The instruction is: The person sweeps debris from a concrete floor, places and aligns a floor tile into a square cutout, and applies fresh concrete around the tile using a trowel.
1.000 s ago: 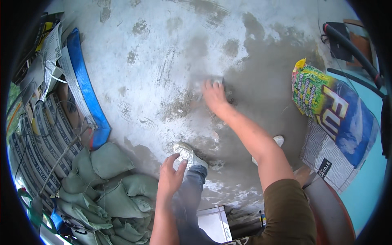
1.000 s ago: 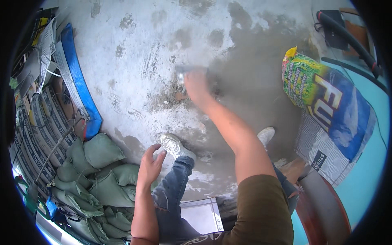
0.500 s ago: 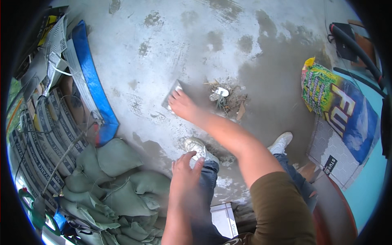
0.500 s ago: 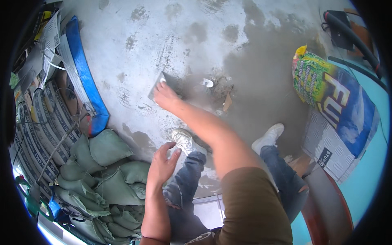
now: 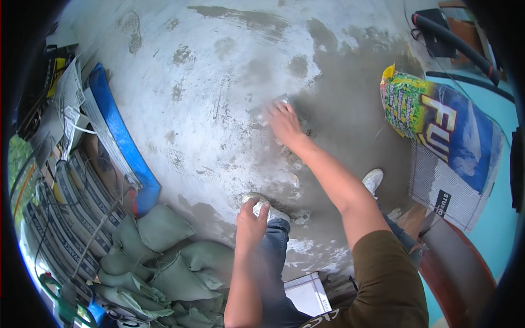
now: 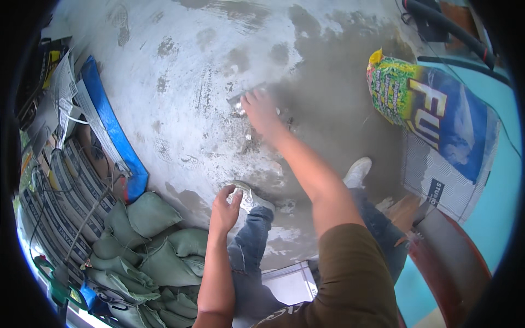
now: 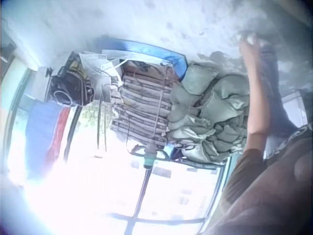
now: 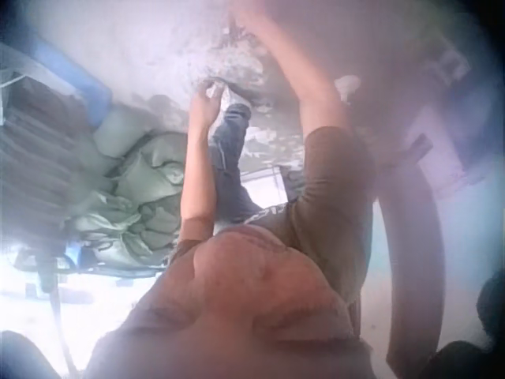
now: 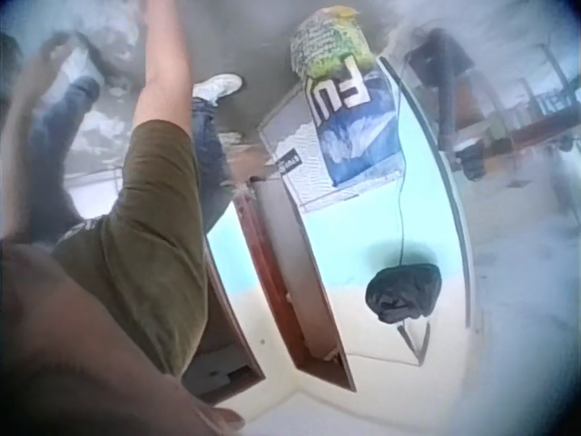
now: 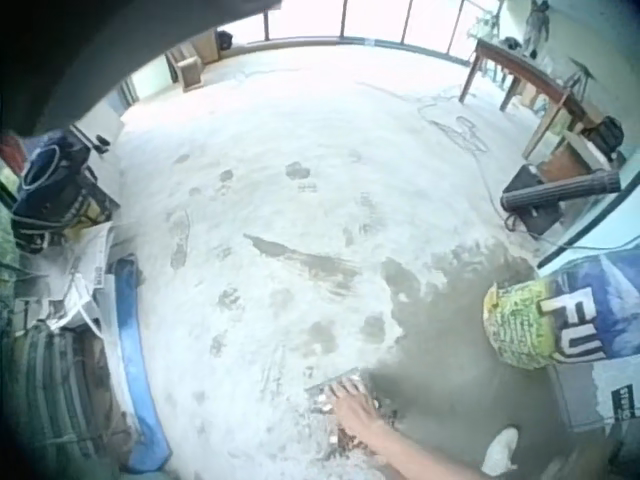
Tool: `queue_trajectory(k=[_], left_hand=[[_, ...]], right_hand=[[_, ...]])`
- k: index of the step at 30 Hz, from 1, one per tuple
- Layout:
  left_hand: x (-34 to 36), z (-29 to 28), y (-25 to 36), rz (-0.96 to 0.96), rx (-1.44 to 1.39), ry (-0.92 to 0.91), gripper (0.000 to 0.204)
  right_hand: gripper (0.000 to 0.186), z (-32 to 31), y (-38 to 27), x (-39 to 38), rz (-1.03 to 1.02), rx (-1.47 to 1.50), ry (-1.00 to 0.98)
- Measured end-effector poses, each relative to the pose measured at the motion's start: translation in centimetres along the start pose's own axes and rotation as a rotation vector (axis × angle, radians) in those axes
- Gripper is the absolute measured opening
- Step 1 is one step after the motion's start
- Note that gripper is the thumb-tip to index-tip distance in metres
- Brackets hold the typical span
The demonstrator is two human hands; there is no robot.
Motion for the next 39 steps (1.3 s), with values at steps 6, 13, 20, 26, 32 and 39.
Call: queue_trajectory(k=[6,13,20,26,32,39], left_hand=[[0.3,1.2,-0.4,-0.014,0.042,-0.080,0.039],[0.8,3.6,-4.4,-0.043,0.119,-0.072,0.048],[13.4,8.8,-6.0,0.243,0.301,0.097,0.078],[19.2,13.3,-1.8,0.371,0.435,0.010,0.090],[19.0,16.5,-1.1,0.274,0.444,-0.095,0.098],[19.2,17.5,-0.5,0.490,0.426,-0.089,0.083]], right_hand=[[0.044,7.9,0.7,-4.7,0.032,-0.078,0.103],[0.036,-1.2,4.6,-9.0,0.392,0.495,-0.116],[0.039,3.8,21.4,-21.2,1.081,1.021,-0.133],[0.025,8.3,22.3,-25.5,1.267,1.259,-0.257],[0.019,11.5,17.1,-22.5,1.156,1.382,-0.208],[0.023,13.0,11.5,-15.4,0.848,1.384,-0.453]])
Point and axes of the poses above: each hand's wrist, its own x-axis towards the middle knuckle, its own z-axis out of the palm, y = z × x, the point moved 5 cm from there along x, towards the middle knuckle, and after that the axes turned 9 degrees about z, right-handed, at the moved point
